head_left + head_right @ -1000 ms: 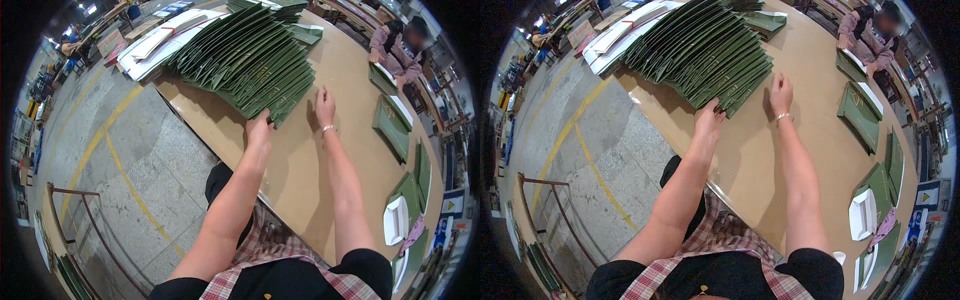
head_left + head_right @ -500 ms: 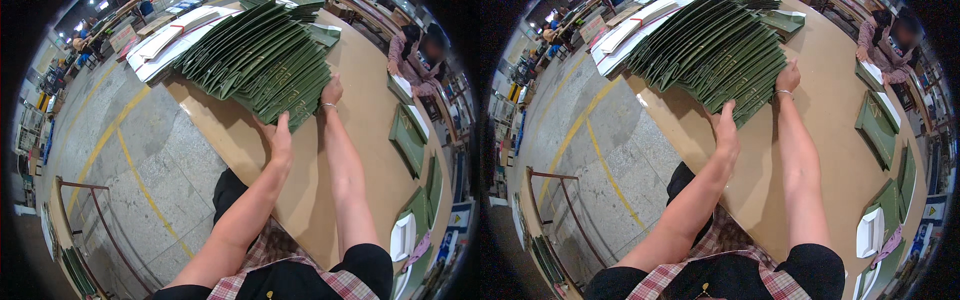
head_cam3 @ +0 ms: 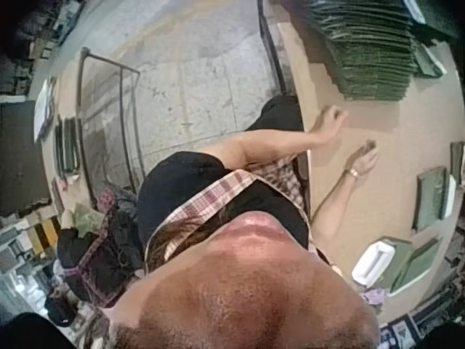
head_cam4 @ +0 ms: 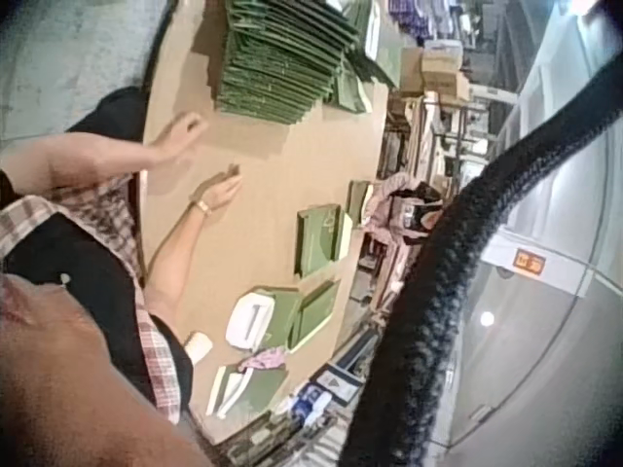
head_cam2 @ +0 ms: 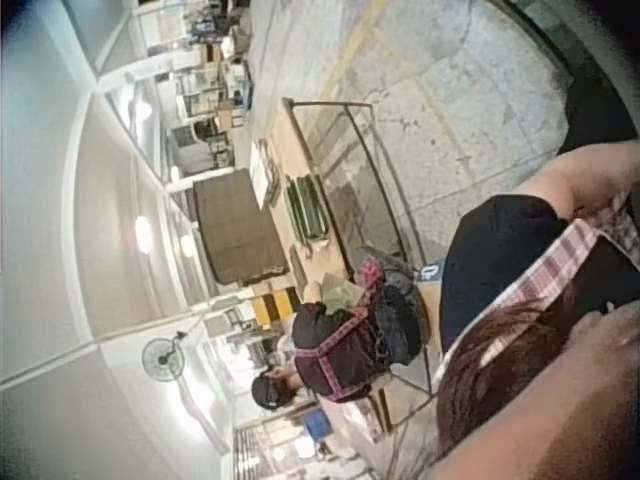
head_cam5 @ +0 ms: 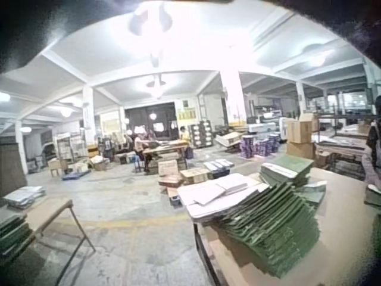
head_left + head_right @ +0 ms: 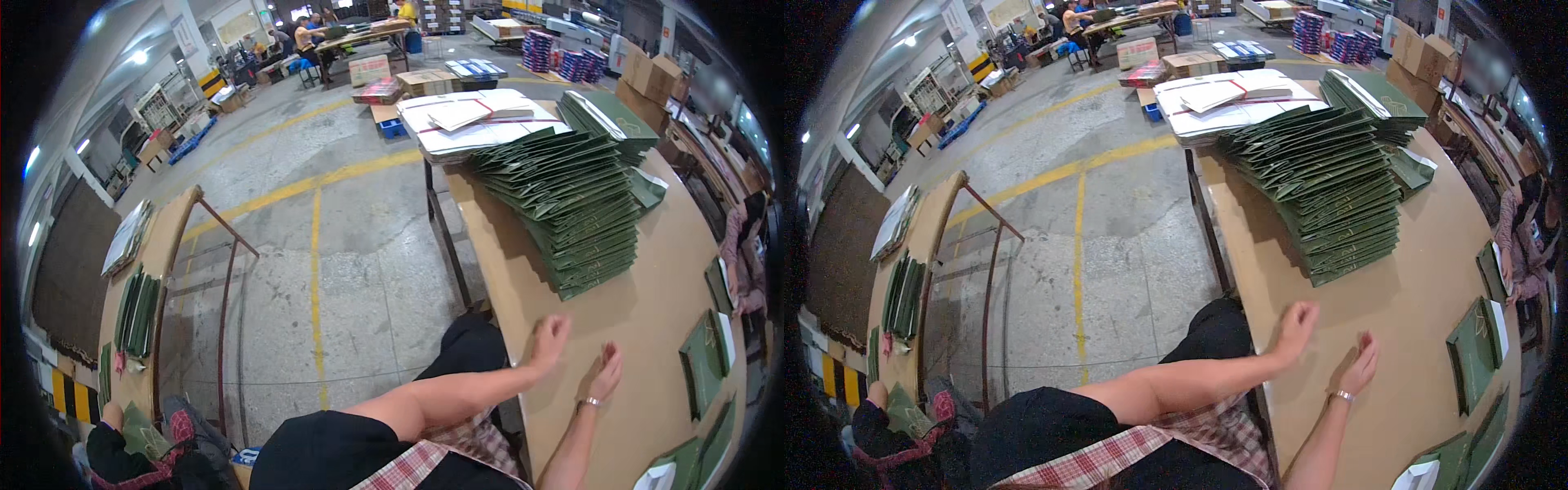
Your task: Applying glue to the flaps of paper gift bags and folding them to assemble.
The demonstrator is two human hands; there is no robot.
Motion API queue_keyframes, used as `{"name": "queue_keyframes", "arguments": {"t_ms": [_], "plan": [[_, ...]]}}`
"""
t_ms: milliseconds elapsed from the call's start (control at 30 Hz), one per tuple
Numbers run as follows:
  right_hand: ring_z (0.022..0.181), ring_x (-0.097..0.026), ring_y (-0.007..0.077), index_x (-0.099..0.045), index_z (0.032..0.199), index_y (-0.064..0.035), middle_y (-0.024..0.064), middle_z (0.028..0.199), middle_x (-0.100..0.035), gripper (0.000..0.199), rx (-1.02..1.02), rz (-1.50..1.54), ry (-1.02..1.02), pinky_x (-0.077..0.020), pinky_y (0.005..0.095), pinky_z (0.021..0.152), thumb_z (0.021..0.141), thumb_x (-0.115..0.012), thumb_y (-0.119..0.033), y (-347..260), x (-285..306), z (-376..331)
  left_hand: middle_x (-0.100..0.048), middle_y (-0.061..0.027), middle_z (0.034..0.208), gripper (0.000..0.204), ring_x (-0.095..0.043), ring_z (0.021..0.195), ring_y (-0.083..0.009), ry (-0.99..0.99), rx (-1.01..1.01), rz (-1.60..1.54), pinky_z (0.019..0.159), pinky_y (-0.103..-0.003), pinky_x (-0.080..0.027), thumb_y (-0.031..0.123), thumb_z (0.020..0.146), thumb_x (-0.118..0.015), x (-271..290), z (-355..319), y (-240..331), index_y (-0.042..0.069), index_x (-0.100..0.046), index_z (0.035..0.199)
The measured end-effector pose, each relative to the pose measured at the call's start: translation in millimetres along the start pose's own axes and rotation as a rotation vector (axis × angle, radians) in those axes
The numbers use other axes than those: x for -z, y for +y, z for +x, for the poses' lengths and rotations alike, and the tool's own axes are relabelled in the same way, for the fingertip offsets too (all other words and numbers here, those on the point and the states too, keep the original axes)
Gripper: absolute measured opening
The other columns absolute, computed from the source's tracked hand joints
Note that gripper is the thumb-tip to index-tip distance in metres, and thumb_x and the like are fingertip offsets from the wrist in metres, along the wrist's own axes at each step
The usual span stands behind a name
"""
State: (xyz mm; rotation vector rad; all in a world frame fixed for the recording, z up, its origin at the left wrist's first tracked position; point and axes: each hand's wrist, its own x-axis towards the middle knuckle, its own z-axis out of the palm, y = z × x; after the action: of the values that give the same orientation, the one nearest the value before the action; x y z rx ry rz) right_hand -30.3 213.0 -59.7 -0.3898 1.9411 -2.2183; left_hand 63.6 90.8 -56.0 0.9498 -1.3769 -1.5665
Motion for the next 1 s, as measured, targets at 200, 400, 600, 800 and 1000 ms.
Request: {"name": "queue_keyframes", "arguments": {"t_ms": [200,400,600,800,1000], "plan": [[0.088,-0.059,0.0126,-0.059,0.114,0.0025,0.0076,0.098,-0.063,0.032,0.077,-0.153,-0.171,-0.0488,0.0271,0.077,0.1,-0.051,-0.025,-36.3,17.6,-93.5,-0.06,-0.0077,0.111,0.026,-0.058,0.097,-0.0127,-0.658,-0.433,-0.003,0.086,-0.029,-0.047,0.021,0.1,-0.046,39.1,-88.8,20.8,0.001,-0.058,0.11],[0.067,-0.054,0.0059,-0.066,0.094,0.0014,0.0006,0.079,-0.064,0.013,0.153,-0.279,-0.227,-0.0452,0.0221,0.061,0.089,-0.067,-0.011,-20.1,31.2,-97.2,-0.056,-0.0094,0.111,0.036,-0.052,0.107,-0.0156,-0.823,-0.029,-0.058,0.093,-0.031,-0.043,0.028,0.102,-0.043,52.6,-83.2,9.4,-0.003,-0.052,0.119],[0.059,-0.055,0.0083,-0.065,0.081,-0.0001,0.0011,0.067,-0.06,0.016,-0.015,-0.348,-0.288,-0.0457,0.0245,0.055,0.086,-0.07,-0.015,-13.9,66.7,-95.0,-0.058,-0.0102,0.107,0.036,-0.053,0.107,-0.016,-0.95,0.058,-0.012,0.092,-0.031,-0.044,0.029,0.101,-0.047,44.5,-85.2,8.8,-0.003,-0.056,0.114],[0.059,-0.049,0.0085,-0.069,0.089,0.0007,-0.0026,0.067,-0.055,0.017,-0.372,0.002,-0.222,-0.038,0.0235,0.053,0.088,-0.064,-0.016,-54.1,33.4,-94.4,-0.059,-0.011,0.115,0.04,-0.052,0.112,-0.022,-1.046,0.024,-0.044,0.101,-0.036,-0.038,0.032,0.102,-0.036,58.1,-67.2,18.8,0.001,-0.061,0.113],[0.106,-0.057,0.0342,-0.066,0.112,-0.0101,0.0154,0.11,-0.064,0.04,0.715,-1.156,0.48,-0.0445,0.0451,0.091,0.073,-0.059,-0.002,-186.9,190.2,-82.0,-0.047,-0.016,0.138,0.044,-0.044,0.129,-0.0231,-0.929,-0.19,0.072,0.109,-0.035,-0.031,0.015,0.1,-0.047,53.5,-63.9,35.4,-0.004,-0.04,0.139]]}}
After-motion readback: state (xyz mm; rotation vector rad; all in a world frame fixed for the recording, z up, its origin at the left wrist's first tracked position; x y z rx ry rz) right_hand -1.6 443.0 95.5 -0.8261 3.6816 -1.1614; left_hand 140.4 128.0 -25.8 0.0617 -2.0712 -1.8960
